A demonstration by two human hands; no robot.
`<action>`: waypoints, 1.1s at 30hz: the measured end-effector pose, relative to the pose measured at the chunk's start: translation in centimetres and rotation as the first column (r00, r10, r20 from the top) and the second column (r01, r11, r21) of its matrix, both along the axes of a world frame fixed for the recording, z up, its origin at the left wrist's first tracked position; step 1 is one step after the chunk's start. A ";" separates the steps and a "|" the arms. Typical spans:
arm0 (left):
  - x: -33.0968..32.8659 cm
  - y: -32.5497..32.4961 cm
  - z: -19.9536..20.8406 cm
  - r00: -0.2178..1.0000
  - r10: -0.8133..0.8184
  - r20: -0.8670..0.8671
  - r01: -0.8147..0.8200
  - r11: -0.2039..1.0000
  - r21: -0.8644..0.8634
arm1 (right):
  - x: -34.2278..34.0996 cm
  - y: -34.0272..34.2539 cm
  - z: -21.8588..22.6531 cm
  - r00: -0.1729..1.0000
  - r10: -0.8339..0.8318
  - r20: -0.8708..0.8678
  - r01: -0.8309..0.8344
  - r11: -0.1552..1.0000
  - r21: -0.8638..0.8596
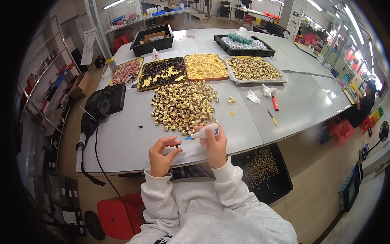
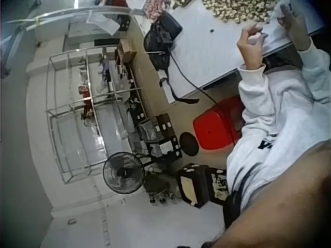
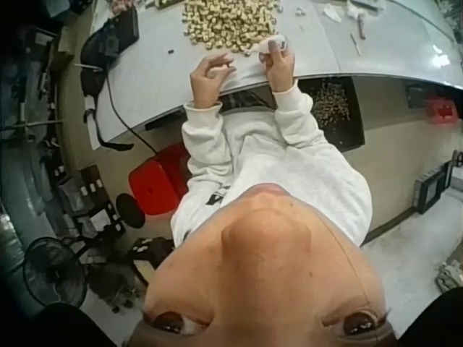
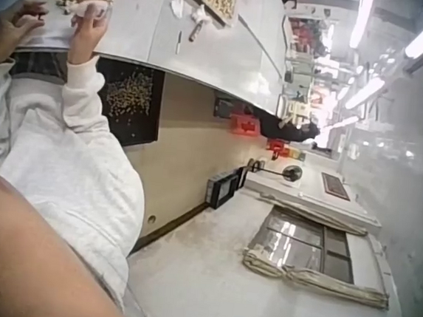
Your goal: The worker is using a small bottle of glue to join together small gold-colored and black plastic components on a workbench.
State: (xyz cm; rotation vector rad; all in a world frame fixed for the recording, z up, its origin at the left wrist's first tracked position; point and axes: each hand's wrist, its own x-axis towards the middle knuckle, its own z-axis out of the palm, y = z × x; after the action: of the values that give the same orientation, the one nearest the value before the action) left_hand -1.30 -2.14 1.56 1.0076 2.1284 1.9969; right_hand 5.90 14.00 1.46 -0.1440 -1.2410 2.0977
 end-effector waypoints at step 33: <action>-0.1 0.1 -0.3 0.999 0.042 0.017 -0.043 0.998 0.047 | -1.3 -1.5 0.2 0.997 -0.067 -0.027 0.068 0.996 0.053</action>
State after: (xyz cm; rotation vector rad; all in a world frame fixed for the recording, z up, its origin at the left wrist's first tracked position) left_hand -1.39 -2.04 1.27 0.9570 2.1222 2.0768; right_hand 4.57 12.52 1.70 -0.1336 -1.2591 2.0012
